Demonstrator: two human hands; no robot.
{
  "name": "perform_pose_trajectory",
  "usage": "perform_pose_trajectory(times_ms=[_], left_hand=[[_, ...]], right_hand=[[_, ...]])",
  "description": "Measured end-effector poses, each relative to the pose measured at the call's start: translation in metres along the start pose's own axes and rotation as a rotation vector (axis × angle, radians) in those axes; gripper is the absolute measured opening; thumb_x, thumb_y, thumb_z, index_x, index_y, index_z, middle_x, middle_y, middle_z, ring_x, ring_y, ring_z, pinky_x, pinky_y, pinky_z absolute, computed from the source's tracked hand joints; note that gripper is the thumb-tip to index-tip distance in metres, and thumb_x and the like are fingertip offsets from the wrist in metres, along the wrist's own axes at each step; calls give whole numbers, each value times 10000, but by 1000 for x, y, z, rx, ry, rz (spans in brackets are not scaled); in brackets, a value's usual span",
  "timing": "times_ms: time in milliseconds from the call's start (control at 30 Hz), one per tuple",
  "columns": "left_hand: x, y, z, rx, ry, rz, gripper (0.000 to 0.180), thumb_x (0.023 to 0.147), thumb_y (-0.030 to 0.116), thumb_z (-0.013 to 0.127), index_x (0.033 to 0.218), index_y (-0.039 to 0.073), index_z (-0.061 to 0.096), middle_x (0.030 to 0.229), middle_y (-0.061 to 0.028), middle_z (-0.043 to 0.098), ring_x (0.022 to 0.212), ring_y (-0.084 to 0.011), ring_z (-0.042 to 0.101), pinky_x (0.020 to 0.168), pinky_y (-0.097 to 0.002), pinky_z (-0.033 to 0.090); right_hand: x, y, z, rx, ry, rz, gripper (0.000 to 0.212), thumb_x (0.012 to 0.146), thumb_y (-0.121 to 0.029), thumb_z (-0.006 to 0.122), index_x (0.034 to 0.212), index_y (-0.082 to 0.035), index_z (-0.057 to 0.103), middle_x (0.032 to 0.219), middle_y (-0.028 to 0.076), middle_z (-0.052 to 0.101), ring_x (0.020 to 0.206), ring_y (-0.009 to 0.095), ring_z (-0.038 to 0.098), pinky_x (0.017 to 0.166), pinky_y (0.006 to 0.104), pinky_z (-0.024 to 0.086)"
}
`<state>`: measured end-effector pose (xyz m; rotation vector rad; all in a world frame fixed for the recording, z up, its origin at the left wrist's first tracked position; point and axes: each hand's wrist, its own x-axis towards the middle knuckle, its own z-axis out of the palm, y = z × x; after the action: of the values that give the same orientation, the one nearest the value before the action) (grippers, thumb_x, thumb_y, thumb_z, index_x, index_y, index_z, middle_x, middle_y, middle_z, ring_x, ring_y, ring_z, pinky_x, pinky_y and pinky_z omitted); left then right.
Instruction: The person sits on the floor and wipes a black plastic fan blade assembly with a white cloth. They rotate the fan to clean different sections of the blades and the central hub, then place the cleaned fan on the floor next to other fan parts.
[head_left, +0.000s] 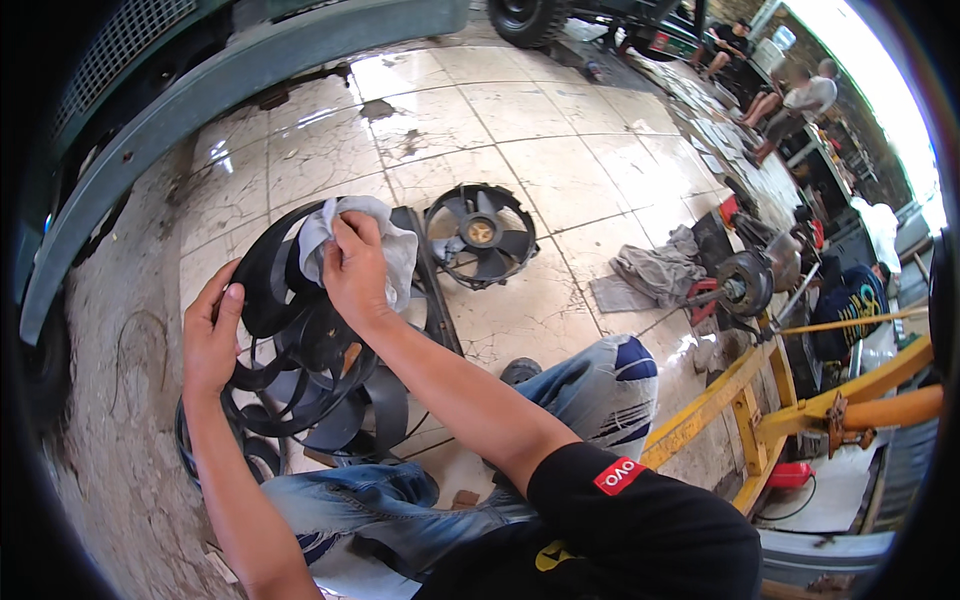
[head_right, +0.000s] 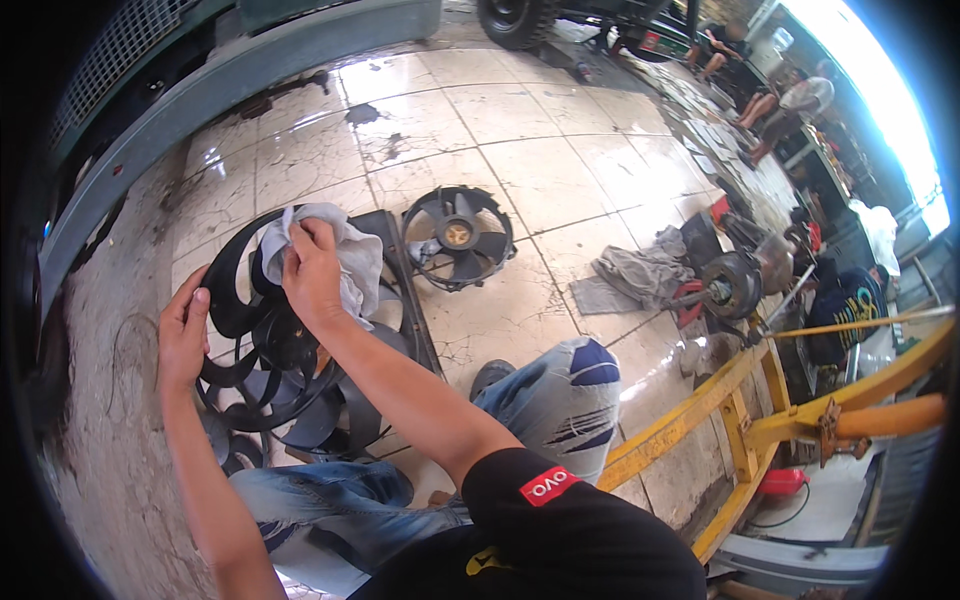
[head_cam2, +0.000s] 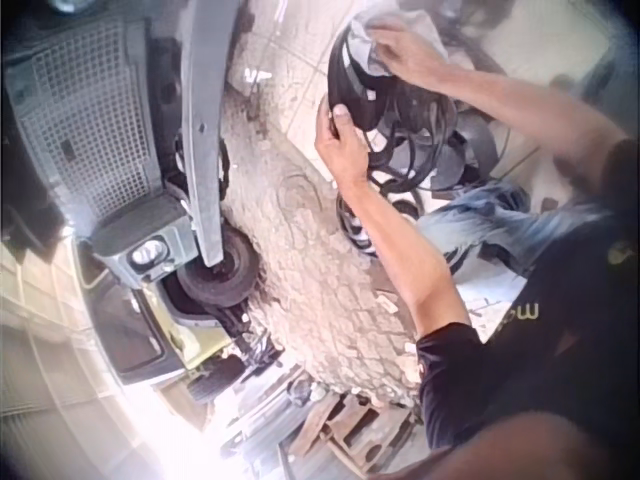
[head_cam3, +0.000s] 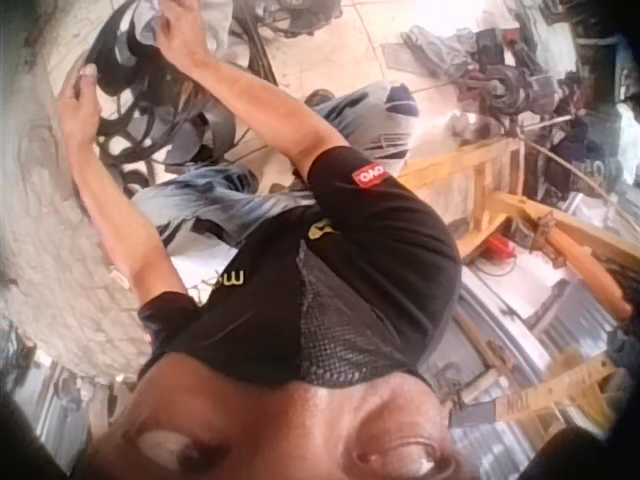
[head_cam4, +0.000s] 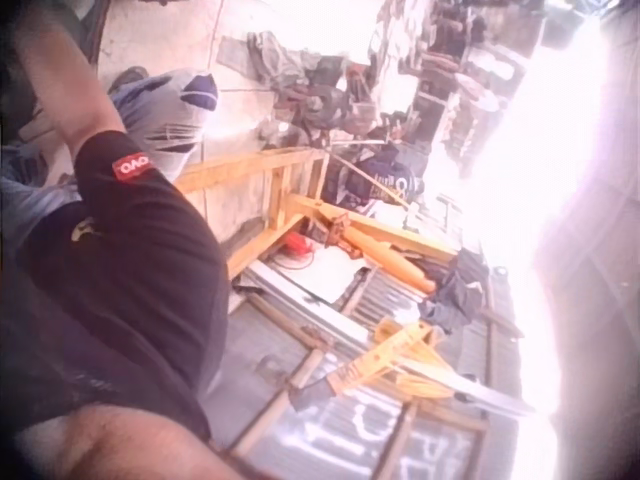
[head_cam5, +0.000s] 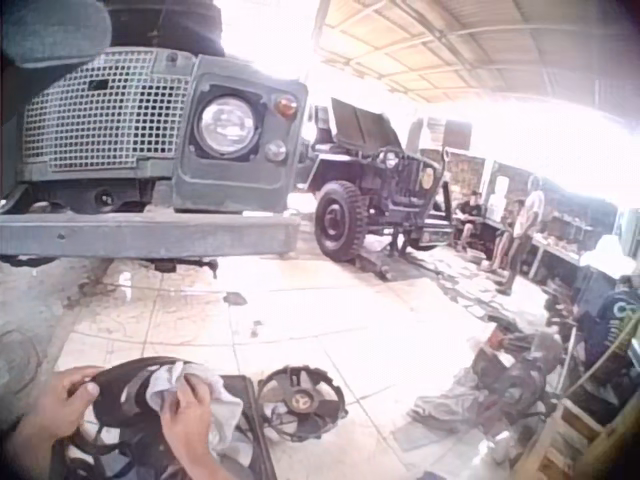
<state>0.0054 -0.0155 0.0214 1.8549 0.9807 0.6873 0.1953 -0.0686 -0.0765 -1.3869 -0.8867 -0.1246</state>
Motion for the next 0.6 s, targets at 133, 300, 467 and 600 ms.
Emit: perform_pose_trajectory(times_ms=[133,300,467,600], left_hand=[[2,2,13,-30,-82,-3,416,1015,282,592,1344,28,587,753,45,558,509,-18,375,452,-209,303],[8,-4,19,-6,-140,120,434,1021,270,575,1348,-15,562,929,-25,641,737,-63,520,675,-228,425],[7,-10,16,35,-148,183,427,1018,296,573,1358,37,576,844,18,593,594,-36,425,521,-222,342],[3,4,12,35,-167,111,407,1026,229,565,1328,-43,567,1171,-118,674,1073,-147,594,965,-282,448]], right_hand=[[10,11,-13,-64,-39,-62,355,772,97,596,1122,54,632,1139,215,587,992,393,592,873,410,495],[-15,-3,-22,-299,-156,-209,481,762,63,571,1241,17,577,1300,188,550,1143,399,519,990,451,424],[-18,-2,-27,-393,-445,-393,507,806,-61,581,1312,-36,563,1329,131,572,1188,324,513,1027,451,383],[-17,8,-36,-380,-396,-430,505,803,-48,609,1309,-56,595,1311,113,596,1169,301,526,1009,441,387]])
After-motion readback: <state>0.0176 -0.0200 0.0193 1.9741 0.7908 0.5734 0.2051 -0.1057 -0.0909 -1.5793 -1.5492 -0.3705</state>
